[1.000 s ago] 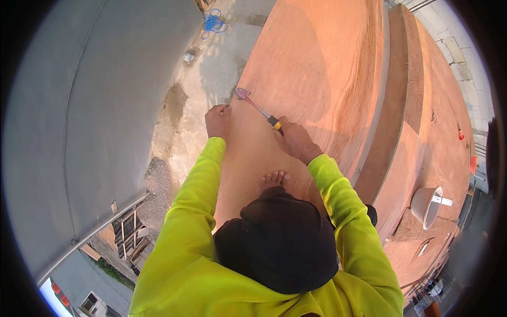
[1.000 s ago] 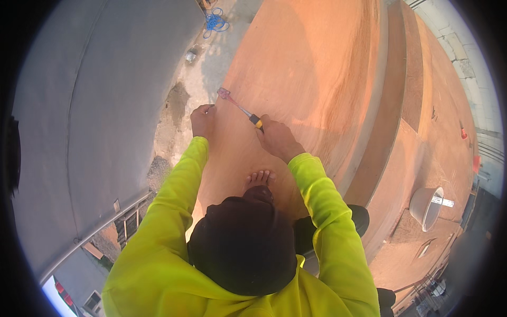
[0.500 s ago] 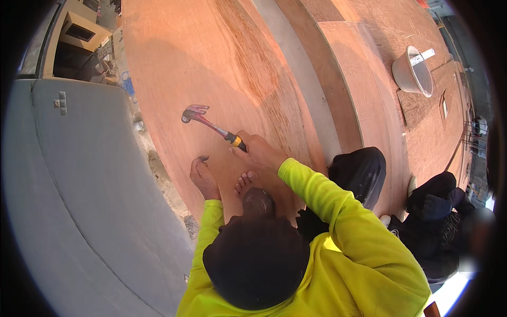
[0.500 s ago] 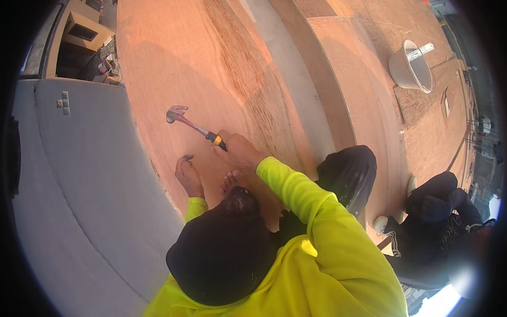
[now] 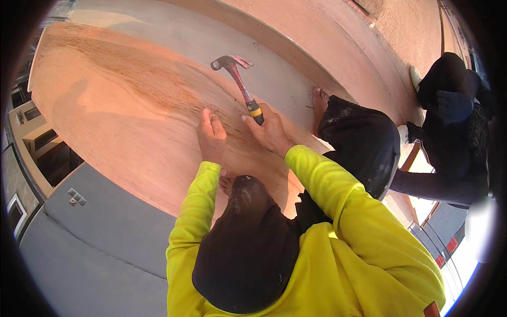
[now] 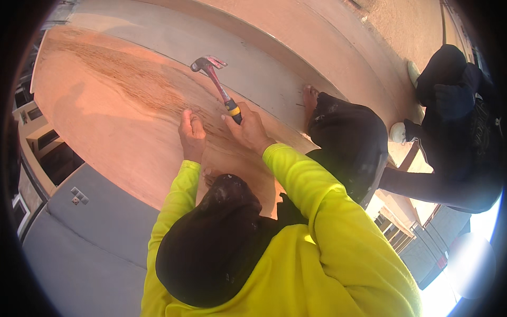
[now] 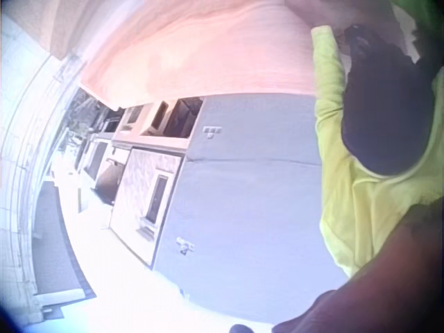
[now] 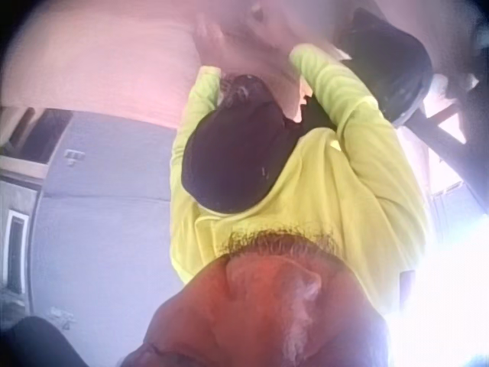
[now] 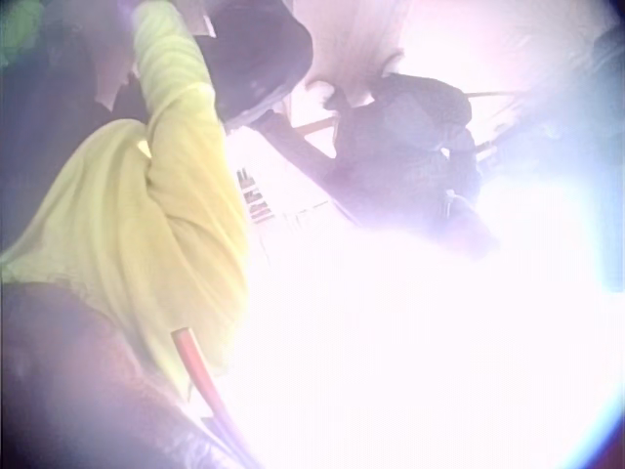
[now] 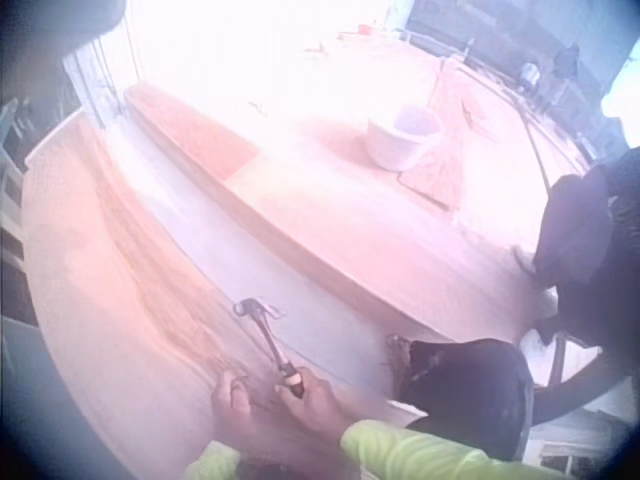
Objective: The person hammers nails into wooden panels on a sloped roof, marks cut lines with a pencil, and uses a hand saw to cut a panel. A coworker assists by holding panels in place.
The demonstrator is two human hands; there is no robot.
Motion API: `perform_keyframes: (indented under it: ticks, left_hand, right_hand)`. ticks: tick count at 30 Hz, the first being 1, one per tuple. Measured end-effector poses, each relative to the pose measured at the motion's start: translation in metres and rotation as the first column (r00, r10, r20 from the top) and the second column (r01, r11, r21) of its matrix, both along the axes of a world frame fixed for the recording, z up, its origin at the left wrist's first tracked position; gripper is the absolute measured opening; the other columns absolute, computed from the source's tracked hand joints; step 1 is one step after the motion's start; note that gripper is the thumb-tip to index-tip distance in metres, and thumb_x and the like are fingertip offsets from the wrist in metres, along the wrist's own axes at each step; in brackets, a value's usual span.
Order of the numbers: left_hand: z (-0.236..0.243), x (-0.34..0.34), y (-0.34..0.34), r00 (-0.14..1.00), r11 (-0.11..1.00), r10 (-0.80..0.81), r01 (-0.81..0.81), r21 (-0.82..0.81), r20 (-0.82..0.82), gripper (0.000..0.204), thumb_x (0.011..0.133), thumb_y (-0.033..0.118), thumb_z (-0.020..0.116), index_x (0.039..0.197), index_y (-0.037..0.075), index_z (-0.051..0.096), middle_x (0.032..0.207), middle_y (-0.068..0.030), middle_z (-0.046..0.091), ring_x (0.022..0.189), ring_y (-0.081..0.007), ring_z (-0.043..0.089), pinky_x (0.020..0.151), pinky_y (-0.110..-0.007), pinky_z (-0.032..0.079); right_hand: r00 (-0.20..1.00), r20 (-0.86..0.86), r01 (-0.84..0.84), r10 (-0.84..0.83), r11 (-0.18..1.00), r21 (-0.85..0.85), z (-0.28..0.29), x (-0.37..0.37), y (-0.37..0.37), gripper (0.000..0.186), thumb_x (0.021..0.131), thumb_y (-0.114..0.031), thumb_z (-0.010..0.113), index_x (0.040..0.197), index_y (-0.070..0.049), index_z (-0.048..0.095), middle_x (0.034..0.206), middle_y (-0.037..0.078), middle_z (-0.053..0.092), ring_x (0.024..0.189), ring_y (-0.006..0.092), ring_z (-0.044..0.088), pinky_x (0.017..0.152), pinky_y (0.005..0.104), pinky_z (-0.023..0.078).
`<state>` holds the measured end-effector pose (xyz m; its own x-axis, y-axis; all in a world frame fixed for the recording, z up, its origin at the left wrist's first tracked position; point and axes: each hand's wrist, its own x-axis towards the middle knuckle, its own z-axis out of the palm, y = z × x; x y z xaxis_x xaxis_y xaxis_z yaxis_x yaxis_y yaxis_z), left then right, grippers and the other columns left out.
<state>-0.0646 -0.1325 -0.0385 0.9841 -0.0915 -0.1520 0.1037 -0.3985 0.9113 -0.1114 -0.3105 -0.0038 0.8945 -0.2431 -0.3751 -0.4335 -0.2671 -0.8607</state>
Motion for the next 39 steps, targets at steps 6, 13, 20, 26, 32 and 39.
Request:
perform_keyframes:
  ticks: [6, 13, 20, 26, 32, 39]
  left_hand:
    - [0.02, 0.08, -0.013, 0.934, 0.93, -0.335, 0.307, 0.2, 0.126, 0.021, 0.096, 0.006, 0.051, 0.113, 0.0, 0.063, 0.092, -0.0127, 0.07, 0.081, -0.0242, 0.069, 0.072, -0.035, 0.054]
    - [-0.012, 0.125, -0.03, 0.667, 0.735, -0.658, 0.47, 0.489, 0.348, 0.018, 0.089, 0.006, 0.062, 0.105, 0.009, 0.069, 0.094, -0.0118, 0.071, 0.087, -0.0324, 0.069, 0.074, -0.042, 0.056]
    - [0.003, 0.144, -0.024, 0.711, 0.687, -0.691, 0.59, 0.424, 0.13, 0.015, 0.093, 0.013, 0.058, 0.103, 0.009, 0.067, 0.092, -0.0145, 0.072, 0.083, -0.0372, 0.068, 0.073, -0.046, 0.054]
    - [-0.014, 0.164, -0.01, 0.727, 0.643, -0.686, 0.584, 0.495, 0.032, 0.014, 0.092, 0.018, 0.054, 0.095, 0.011, 0.066, 0.082, -0.0183, 0.07, 0.08, -0.04, 0.068, 0.069, -0.048, 0.052]
    - [-0.008, 0.162, -0.01, 0.753, 0.662, -0.657, 0.556, 0.503, 0.032, 0.015, 0.091, 0.017, 0.055, 0.09, 0.009, 0.067, 0.079, -0.0179, 0.068, 0.076, -0.0393, 0.067, 0.065, -0.047, 0.05]
    - [0.147, 0.221, -0.043, 0.563, 0.418, -0.788, 0.786, 0.455, -0.249, 0.013, 0.088, 0.012, 0.063, 0.088, 0.0, 0.067, 0.081, -0.0151, 0.063, 0.074, -0.0334, 0.063, 0.067, -0.04, 0.047]
  right_hand:
    - [0.963, -0.048, 0.266, -0.264, 0.964, 0.025, -0.012, -0.025, 0.014, 0.03, 0.089, -0.019, 0.075, 0.11, -0.004, 0.06, 0.069, 0.007, 0.057, 0.061, 0.0157, 0.052, 0.06, 0.0331, 0.046]
    - [0.825, -0.114, 0.551, -0.553, 0.833, -0.052, -0.016, -0.011, 0.02, 0.036, 0.085, -0.015, 0.077, 0.115, -0.002, 0.062, 0.075, 0.002, 0.058, 0.069, 0.0108, 0.053, 0.066, 0.0291, 0.048]
    - [0.756, -0.216, 0.597, -0.618, 0.786, -0.159, -0.011, 0.005, 0.019, 0.038, 0.084, -0.018, 0.072, 0.116, -0.001, 0.064, 0.083, 0.017, 0.069, 0.074, 0.0299, 0.068, 0.071, 0.0398, 0.053]
    - [0.75, -0.33, 0.483, -0.573, 0.816, -0.317, -0.009, 0.003, 0.005, 0.036, 0.084, -0.02, 0.07, 0.116, -0.006, 0.062, 0.085, 0.025, 0.069, 0.085, 0.0426, 0.067, 0.074, 0.0492, 0.053]
    - [0.834, -0.285, 0.439, -0.473, 0.88, -0.18, -0.009, -0.002, 0.002, 0.032, 0.085, -0.02, 0.072, 0.112, -0.008, 0.061, 0.083, 0.025, 0.068, 0.084, 0.0446, 0.067, 0.072, 0.051, 0.053]
    - [0.763, -0.383, 0.498, -0.521, 0.851, -0.165, -0.009, 0.0, 0.021, 0.035, 0.086, -0.025, 0.072, 0.114, -0.009, 0.061, 0.084, 0.024, 0.069, 0.082, 0.0445, 0.068, 0.071, 0.051, 0.053]
